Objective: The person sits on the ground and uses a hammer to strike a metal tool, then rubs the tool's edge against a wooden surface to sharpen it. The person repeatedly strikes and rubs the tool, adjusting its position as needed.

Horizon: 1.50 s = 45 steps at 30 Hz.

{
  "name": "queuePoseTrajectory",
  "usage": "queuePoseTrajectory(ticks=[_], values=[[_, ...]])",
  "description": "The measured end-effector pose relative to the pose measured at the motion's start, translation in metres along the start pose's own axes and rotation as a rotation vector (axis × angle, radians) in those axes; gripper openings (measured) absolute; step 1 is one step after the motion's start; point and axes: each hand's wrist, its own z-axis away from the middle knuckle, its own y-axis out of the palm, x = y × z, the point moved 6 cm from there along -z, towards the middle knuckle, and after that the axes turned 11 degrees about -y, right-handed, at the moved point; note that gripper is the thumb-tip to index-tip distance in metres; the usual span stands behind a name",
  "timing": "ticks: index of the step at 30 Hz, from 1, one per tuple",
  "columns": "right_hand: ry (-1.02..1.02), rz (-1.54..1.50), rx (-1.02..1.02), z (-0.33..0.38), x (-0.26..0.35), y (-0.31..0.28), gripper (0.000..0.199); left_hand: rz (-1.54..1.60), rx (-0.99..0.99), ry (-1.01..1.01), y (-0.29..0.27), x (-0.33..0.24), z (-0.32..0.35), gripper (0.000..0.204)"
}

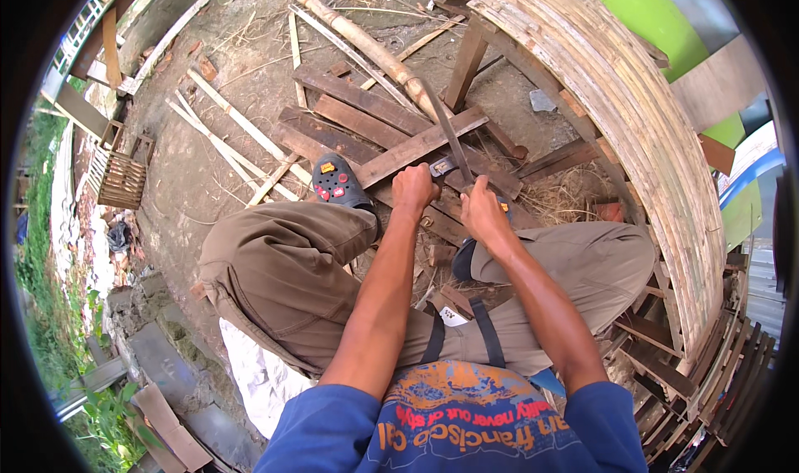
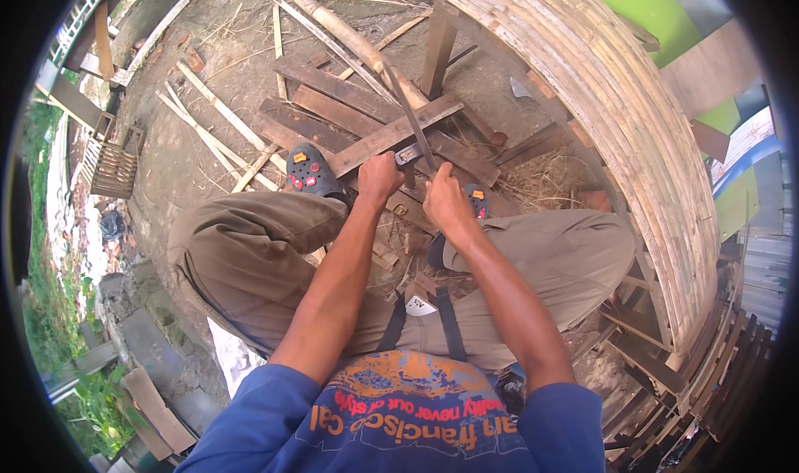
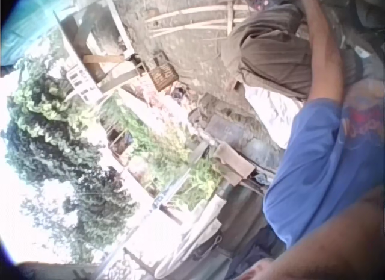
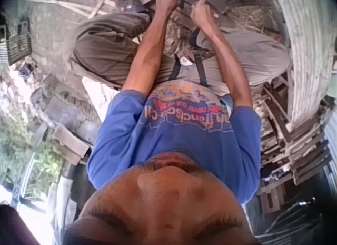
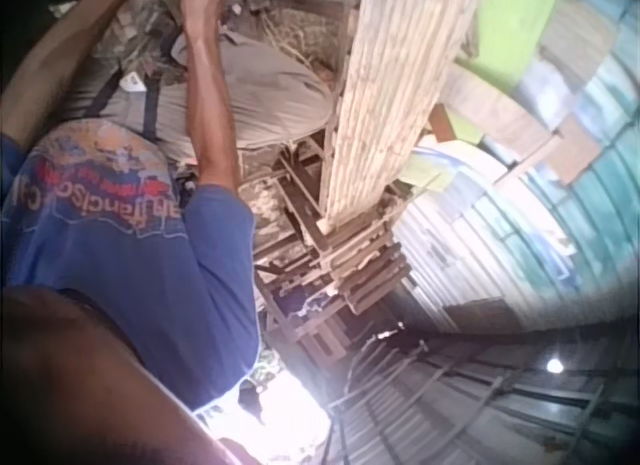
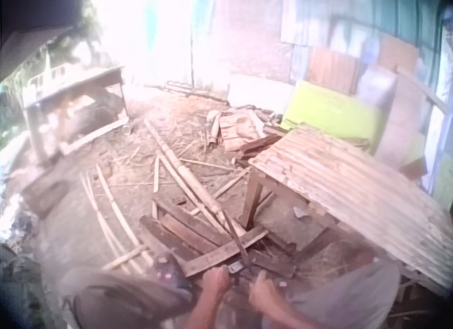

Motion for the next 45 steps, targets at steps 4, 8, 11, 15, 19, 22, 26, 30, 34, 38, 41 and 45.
queuePoseTrajectory(ticks=[4,8,11,15,19,22,26,30,34,38,41,45], values=[[-0.024,0.097,0.089,-0.004,-0.002,-0.005,0.033,-0.008,0.001,-0.001,-0.001,0.001,0.0,0.02],[0.013,0.028,0.083,0.002,-0.005,0.001,0.034,-0.008,-0.024,0.015,0.005,0.001,0.001,0.02],[0.027,0.079,0.126,-0.002,-0.002,-0.007,0.035,-0.009,-0.032,0.016,0.001,-0.001,-0.001,0.021],[0.04,0.071,0.147,-0.001,-0.007,-0.007,0.035,-0.028,-0.044,0.029,0.005,0.002,-0.003,0.022],[0.104,0.142,0.228,-0.001,0.004,-0.013,0.035,-0.039,-0.038,0.034,0.006,0.002,-0.005,0.022],[0.027,0.108,0.154,-0.005,-0.006,-0.014,0.038,-0.029,-0.038,0.047,0.0,-0.001,-0.002,0.023],[0.019,0.112,0.183,0.001,-0.013,-0.008,0.043,-0.033,-0.044,0.073,0.004,0.002,-0.002,0.024],[0.001,0.102,0.159,0.003,-0.024,-0.001,0.044,-0.024,-0.092,0.115,0.013,0.0,-0.008,0.025],[-0.011,-0.024,0.154,-0.009,-0.042,-0.012,0.046,-0.033,-0.07,0.096,0.01,0.006,-0.004,0.025],[0.13,-0.002,0.068,-0.016,-0.07,-0.01,0.051,-0.014,-0.106,0.09,0.01,0.013,-0.008,0.028],[0.274,0.032,0.042,-0.018,-0.096,0.006,0.053,0.158,0.068,0.123,0.012,0.031,-0.02,0.027],[0.334,0.035,0.023,-0.02,-0.126,0.035,0.052,0.318,0.307,-0.012,0.019,0.069,-0.03,0.031]])
